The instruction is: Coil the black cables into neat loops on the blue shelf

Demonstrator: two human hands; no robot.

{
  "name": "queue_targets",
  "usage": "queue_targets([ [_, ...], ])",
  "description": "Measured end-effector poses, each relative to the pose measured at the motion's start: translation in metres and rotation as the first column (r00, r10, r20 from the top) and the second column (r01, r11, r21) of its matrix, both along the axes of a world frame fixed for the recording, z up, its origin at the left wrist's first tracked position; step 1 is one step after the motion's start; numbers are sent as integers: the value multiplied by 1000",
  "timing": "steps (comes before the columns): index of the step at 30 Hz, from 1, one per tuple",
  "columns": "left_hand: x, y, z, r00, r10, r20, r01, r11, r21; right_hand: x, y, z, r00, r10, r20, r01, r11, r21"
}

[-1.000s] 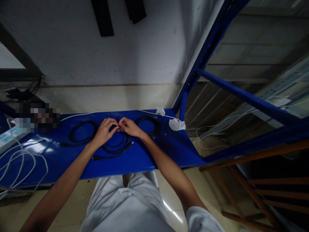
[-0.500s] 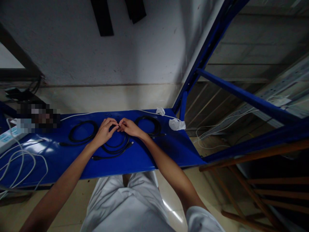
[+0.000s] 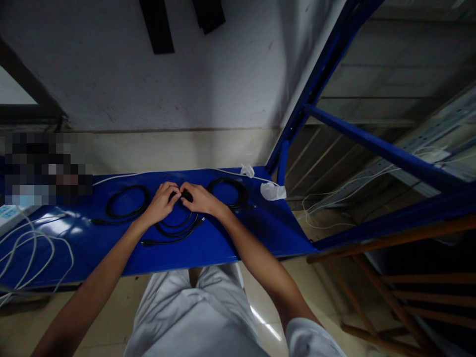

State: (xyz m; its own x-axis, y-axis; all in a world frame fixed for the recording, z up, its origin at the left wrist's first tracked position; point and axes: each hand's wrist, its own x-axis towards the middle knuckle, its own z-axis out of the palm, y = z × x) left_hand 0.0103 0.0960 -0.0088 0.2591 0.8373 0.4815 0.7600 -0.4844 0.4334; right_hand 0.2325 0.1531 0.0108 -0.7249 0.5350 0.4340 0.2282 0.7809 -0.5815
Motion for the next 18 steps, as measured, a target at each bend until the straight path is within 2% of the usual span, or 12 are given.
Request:
queue_targets([
  [3, 0, 0, -1, 1000, 13, -12, -13, 999, -36, -1, -2, -2, 998, -23, 54, 16, 993, 114],
  [8, 1, 0, 1, 1000, 16, 12, -16, 999, -43, -6, -4, -8, 992, -92, 82, 77, 982, 175],
  [18, 4, -4, 7, 992, -8, 124, 16, 998, -65, -3, 4, -3, 999, 2, -39, -2, 1000, -6],
])
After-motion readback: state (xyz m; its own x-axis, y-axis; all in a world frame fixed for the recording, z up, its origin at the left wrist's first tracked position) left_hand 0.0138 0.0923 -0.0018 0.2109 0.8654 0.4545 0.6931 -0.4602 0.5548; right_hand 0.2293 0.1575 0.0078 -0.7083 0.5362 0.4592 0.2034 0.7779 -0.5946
